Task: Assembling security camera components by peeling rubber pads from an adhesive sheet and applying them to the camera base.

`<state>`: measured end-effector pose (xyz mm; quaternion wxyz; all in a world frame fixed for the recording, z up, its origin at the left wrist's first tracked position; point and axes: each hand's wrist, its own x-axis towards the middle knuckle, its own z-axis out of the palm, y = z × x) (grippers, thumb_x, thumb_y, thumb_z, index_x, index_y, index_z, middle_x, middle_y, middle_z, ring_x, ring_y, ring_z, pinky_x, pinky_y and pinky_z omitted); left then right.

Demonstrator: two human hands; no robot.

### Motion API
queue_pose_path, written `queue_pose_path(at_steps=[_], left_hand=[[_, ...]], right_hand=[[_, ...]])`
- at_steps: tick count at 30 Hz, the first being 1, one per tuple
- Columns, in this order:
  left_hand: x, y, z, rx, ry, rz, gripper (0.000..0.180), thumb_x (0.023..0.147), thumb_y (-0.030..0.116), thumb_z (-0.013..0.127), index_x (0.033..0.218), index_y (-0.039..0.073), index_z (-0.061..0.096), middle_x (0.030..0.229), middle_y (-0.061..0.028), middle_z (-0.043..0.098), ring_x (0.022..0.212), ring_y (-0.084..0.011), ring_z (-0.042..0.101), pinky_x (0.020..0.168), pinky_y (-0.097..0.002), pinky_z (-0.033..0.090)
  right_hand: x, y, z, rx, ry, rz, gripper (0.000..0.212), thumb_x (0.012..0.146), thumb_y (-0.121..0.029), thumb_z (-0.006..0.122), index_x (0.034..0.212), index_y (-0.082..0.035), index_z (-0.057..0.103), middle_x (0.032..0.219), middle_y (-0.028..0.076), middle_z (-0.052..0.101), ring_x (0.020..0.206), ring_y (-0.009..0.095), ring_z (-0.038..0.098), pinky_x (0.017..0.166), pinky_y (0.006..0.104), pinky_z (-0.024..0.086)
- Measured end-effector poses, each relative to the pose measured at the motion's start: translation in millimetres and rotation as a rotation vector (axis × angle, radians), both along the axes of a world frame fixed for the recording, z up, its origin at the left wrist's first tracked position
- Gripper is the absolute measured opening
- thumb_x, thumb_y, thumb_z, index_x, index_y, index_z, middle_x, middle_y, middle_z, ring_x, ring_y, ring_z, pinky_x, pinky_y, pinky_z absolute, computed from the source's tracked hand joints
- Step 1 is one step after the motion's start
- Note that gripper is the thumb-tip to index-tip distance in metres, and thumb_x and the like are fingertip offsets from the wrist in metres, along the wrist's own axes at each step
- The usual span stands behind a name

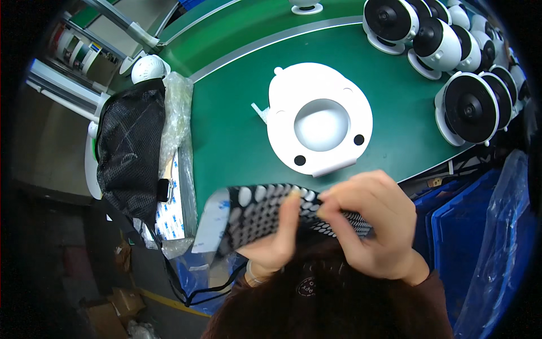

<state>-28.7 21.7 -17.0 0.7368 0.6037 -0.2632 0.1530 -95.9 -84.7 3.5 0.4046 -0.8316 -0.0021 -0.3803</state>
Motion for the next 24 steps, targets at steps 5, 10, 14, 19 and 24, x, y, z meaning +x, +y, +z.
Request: queue_pose_path(at_steps=[5, 10, 14, 19, 24], left_hand=[[15.1, -0.7, 4.5, -0.058, 0.289, -0.058, 0.022, 0.064, -0.011, 0.060, 0.083, -0.006, 0.054, 0.077, -0.0083, 0.057, 0.068, -0.0119, 0.054, 0.064, -0.0213, 0.044], [12.6, -5.9, 8.1, -0.099, 0.227, -0.098, 0.014, 0.064, -0.011, 0.061, 0.076, -0.006, 0.055, 0.071, -0.0074, 0.058, 0.061, -0.0108, 0.054, 0.057, -0.0198, 0.043], [13.8, -7.5, 6.2, -0.124, 0.198, -0.112, 0.014, 0.064, -0.011, 0.061, 0.076, -0.006, 0.055, 0.071, -0.0079, 0.058, 0.062, -0.0113, 0.054, 0.058, -0.0199, 0.043], [17.5, -5.2, 2.4, -0.108, 0.187, -0.166, 0.016, 0.064, -0.012, 0.061, 0.079, -0.007, 0.056, 0.074, -0.0079, 0.058, 0.064, -0.0115, 0.055, 0.060, -0.0206, 0.044], [16.9, -0.2, 2.6, -0.083, 0.207, -0.208, 0.018, 0.065, -0.012, 0.060, 0.081, -0.007, 0.056, 0.075, -0.0074, 0.059, 0.067, -0.0107, 0.055, 0.061, -0.0200, 0.043]], right_hand=[[15.0, -37.2, 28.5, 0.029, -0.028, -0.283, 0.006, 0.069, 0.000, 0.056, 0.073, 0.004, 0.055, 0.085, 0.015, 0.059, 0.079, 0.016, 0.056, 0.073, 0.0260, 0.043], [37.1, -57.5, 41.2, 0.302, 0.181, -0.015, 0.010, 0.073, -0.005, 0.055, 0.074, 0.005, 0.056, 0.072, 0.008, 0.060, 0.067, 0.010, 0.056, 0.065, 0.0202, 0.043], [40.0, -57.1, 42.4, 0.234, 0.202, -0.076, 0.010, 0.072, -0.006, 0.056, 0.073, 0.004, 0.056, 0.066, 0.004, 0.057, 0.062, 0.008, 0.054, 0.060, 0.0179, 0.042], [42.1, -55.0, 43.8, 0.185, 0.208, -0.124, 0.009, 0.072, -0.006, 0.057, 0.070, 0.003, 0.056, 0.065, 0.004, 0.057, 0.061, 0.007, 0.054, 0.058, 0.0171, 0.042], [45.9, -69.5, 47.9, 0.157, 0.360, -0.061, 0.011, 0.074, -0.007, 0.056, 0.081, 0.001, 0.053, 0.068, 0.007, 0.059, 0.061, 0.009, 0.055, 0.058, 0.0190, 0.043]])
